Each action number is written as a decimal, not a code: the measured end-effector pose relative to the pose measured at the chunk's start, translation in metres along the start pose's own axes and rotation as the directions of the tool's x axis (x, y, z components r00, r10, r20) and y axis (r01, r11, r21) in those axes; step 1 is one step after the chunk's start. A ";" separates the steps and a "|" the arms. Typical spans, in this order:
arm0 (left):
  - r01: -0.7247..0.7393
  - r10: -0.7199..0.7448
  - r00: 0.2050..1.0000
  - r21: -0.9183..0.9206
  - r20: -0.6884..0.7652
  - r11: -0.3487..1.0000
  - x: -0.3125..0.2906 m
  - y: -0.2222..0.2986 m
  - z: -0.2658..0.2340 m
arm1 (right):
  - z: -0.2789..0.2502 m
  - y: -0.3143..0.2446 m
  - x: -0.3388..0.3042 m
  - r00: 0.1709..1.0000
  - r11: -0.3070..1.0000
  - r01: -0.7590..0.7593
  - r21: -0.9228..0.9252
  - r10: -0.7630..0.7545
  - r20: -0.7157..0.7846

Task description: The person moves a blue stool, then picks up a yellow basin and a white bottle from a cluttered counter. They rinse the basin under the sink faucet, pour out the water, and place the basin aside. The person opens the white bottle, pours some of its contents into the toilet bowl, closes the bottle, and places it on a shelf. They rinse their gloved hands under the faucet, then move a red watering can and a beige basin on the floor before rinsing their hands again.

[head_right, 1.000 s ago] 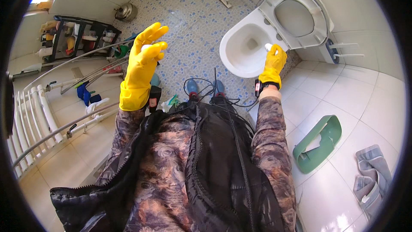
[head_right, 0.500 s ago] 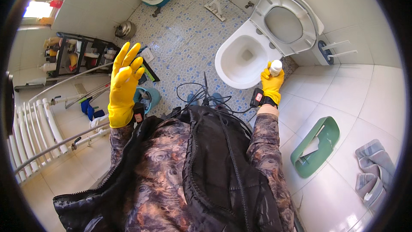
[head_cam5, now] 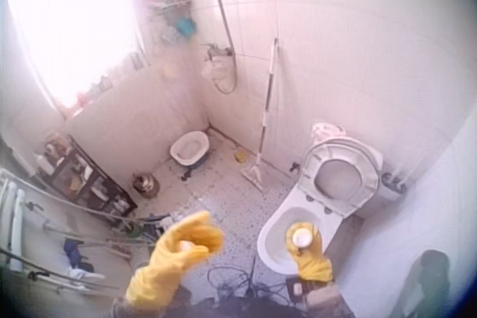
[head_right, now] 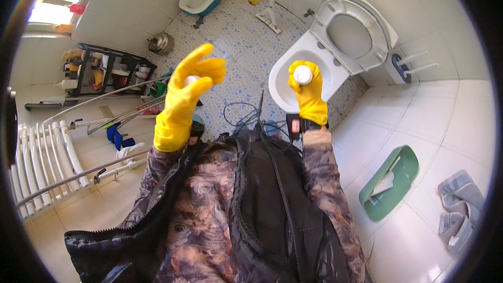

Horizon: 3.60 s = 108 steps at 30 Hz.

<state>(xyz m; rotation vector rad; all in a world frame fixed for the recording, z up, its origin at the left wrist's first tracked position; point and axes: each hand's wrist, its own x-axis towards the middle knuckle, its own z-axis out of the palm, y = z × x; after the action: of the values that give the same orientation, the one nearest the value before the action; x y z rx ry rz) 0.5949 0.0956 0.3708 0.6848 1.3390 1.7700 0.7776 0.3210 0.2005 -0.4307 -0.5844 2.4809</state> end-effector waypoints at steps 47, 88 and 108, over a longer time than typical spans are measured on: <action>0.370 -0.391 0.920 0.245 0.037 0.896 -0.021 -0.031 0.025 | 0.065 0.074 -0.055 0.951 0.615 0.301 -0.729 -0.142 0.274; 0.467 -0.509 0.854 0.271 0.110 0.842 -0.012 -0.039 0.022 | 0.064 0.060 -0.066 0.906 0.888 -0.397 -0.233 0.338 -0.256; -0.023 -0.086 0.993 0.871 0.075 0.491 -0.027 -0.073 0.036 | 0.068 0.061 -0.089 0.946 0.756 -0.302 -0.581 0.162 -0.281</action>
<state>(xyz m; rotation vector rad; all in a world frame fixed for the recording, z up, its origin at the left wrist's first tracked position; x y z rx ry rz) 0.6578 0.1007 0.3127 1.2595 2.1569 0.8549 0.7938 0.2024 0.2441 -1.0710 -1.3339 2.3642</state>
